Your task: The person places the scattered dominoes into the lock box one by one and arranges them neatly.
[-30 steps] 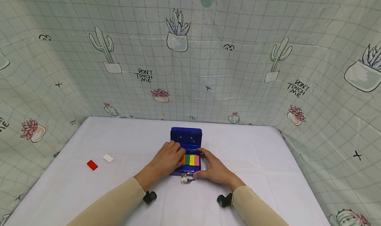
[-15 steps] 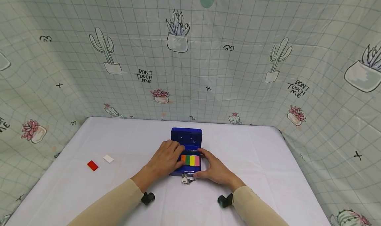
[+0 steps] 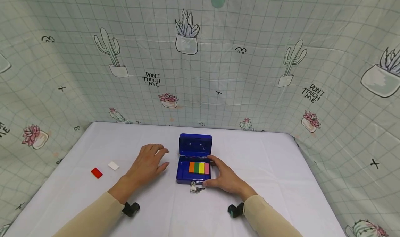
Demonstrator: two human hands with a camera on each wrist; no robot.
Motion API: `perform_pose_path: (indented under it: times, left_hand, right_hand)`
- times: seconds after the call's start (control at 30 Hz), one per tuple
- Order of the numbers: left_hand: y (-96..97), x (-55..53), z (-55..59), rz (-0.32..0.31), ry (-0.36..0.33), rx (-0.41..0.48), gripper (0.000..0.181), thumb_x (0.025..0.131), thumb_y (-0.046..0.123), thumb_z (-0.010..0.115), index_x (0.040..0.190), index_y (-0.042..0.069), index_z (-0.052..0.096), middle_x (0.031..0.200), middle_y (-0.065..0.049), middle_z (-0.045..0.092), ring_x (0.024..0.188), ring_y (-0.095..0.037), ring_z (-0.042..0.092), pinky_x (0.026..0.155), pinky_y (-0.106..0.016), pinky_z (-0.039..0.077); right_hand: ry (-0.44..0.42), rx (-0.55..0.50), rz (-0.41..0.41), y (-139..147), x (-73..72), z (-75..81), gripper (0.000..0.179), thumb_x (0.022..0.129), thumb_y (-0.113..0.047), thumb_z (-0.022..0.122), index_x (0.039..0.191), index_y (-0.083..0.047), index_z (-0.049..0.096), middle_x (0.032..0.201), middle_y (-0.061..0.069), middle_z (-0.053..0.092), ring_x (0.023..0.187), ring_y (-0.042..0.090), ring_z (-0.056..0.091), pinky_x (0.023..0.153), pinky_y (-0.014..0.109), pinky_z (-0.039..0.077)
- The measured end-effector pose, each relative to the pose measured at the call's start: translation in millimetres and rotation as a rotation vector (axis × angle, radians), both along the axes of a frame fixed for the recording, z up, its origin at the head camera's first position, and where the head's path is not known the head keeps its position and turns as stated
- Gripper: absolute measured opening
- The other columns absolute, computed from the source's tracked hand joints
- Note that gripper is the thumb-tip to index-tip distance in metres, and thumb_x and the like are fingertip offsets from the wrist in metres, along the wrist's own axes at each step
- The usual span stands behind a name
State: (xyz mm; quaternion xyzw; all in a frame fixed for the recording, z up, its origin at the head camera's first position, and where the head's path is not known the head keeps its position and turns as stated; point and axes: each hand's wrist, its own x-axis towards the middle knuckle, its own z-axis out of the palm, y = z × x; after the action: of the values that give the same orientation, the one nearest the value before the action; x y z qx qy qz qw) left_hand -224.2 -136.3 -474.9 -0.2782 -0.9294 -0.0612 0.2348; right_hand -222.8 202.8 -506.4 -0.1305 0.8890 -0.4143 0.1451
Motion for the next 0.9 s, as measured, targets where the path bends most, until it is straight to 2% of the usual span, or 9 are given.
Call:
perform_pose_path:
  times: [0.17, 0.47, 0.67, 0.9]
  left_hand:
    - [-42.1, 4.9, -1.2, 0.043, 0.031, 0.059, 0.041, 0.091, 0.027, 0.084, 0.123, 0.007, 0.066, 0.123, -0.013, 0.065, 0.12, -0.035, 0.059, 0.105, -0.055, 0.044]
    - [-107.2, 17.5, -5.0, 0.148, 0.009, 0.09, 0.044, 0.089, 0.024, 0.082, 0.124, 0.003, 0.065, 0.123, -0.02, 0.063, 0.119, -0.044, 0.056, 0.104, -0.061, 0.04]
    - [-133.8, 26.9, -6.4, 0.227, -0.005, 0.098, 0.047, 0.085, 0.026, 0.083, 0.122, 0.002, 0.064, 0.12, -0.021, 0.064, 0.116, -0.047, 0.056, 0.101, -0.064, 0.035]
    - [-153.8, 31.7, -10.2, 0.303, -0.08, 0.095, 0.051, 0.084, 0.03, 0.082, 0.121, 0.001, 0.064, 0.122, -0.023, 0.063, 0.118, -0.047, 0.053, 0.103, -0.068, 0.028]
  right_hand:
    - [0.008, 0.004, 0.004, 0, -0.7, -1.5, 0.105, 0.08, -0.045, 0.09, 0.165, -0.025, 0.031, 0.165, 0.012, 0.041, 0.149, 0.036, 0.041, 0.123, 0.068, 0.025]
    - [0.002, -0.004, 0.008, 1, -1.3, -1.4, 0.105, 0.08, -0.044, 0.09, 0.165, -0.024, 0.031, 0.164, 0.012, 0.043, 0.148, 0.036, 0.041, 0.123, 0.068, 0.025]
    - [0.001, -0.012, 0.012, 1, -1.0, -0.3, 0.105, 0.08, -0.044, 0.09, 0.165, -0.023, 0.031, 0.163, 0.012, 0.044, 0.147, 0.035, 0.042, 0.123, 0.068, 0.026]
    - [0.0, -0.017, 0.012, 1, -0.6, -0.7, 0.105, 0.08, -0.044, 0.091, 0.165, -0.023, 0.032, 0.163, 0.012, 0.044, 0.147, 0.035, 0.042, 0.123, 0.068, 0.025]
